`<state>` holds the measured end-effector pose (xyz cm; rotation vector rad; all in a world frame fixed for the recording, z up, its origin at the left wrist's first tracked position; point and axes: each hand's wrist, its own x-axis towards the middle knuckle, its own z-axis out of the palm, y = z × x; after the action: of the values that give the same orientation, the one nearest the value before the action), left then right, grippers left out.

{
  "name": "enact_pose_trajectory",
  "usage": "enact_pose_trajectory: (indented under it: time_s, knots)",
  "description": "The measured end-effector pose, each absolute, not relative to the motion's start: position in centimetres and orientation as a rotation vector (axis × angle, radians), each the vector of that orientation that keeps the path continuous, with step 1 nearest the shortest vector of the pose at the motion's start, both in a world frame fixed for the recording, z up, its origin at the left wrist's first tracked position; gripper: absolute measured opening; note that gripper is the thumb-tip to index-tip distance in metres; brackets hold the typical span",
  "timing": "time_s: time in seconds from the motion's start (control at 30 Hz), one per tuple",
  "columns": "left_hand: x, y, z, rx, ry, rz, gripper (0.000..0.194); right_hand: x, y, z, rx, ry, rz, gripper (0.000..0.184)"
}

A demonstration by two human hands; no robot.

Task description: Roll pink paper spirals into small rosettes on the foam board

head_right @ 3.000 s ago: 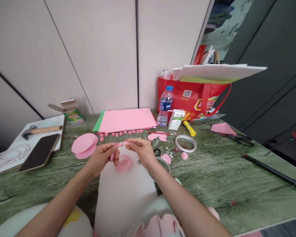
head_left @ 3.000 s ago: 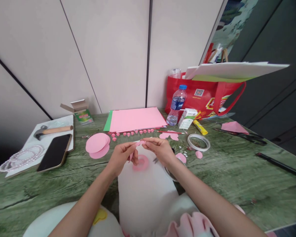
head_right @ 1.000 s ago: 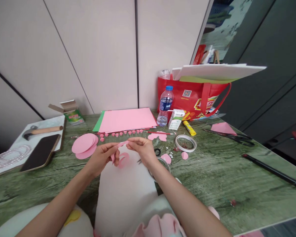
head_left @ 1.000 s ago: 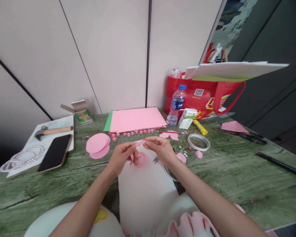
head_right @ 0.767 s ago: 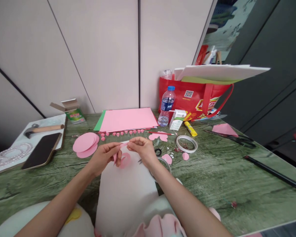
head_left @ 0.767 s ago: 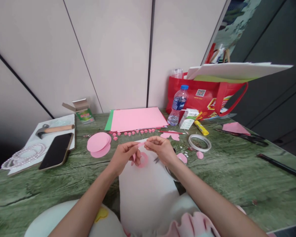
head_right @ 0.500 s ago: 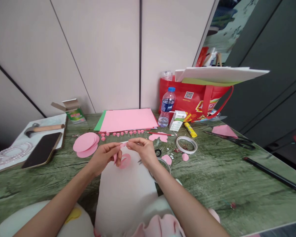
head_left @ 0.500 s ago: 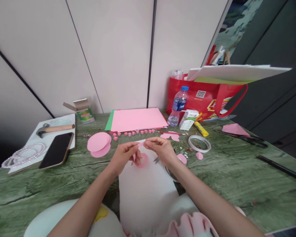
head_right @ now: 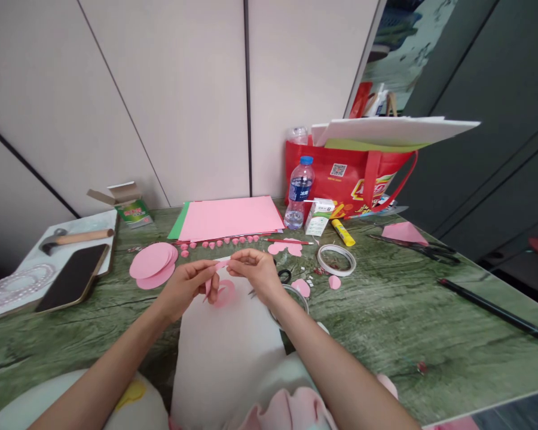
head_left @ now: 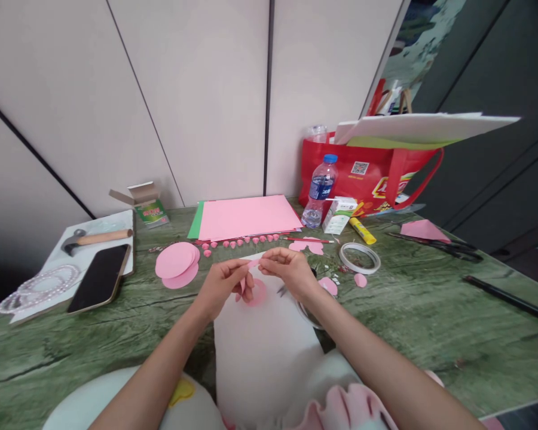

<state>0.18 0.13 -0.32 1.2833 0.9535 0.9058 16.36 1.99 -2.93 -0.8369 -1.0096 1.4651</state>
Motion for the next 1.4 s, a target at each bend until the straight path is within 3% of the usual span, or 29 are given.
enact_pose_trajectory:
  time_s: [0.37,0.9,1.4]
  knots:
    - [0.07,0.17,-0.49,1.261,0.961,0.961,0.018,16.19,1.86,-2.89,-0.819,-1.011,1.479,0.022]
    - [0.33,0.16,-0.46,1.282,0.951,0.903,0.022,16.29,1.94,-2.94,-0.822,-1.068,1.466,0.016]
    - [0.24,0.12,-0.32,1.314,0.999,0.955,0.025,16.21,1.73,-2.78,-0.825,-1.087,1.460,0.023]
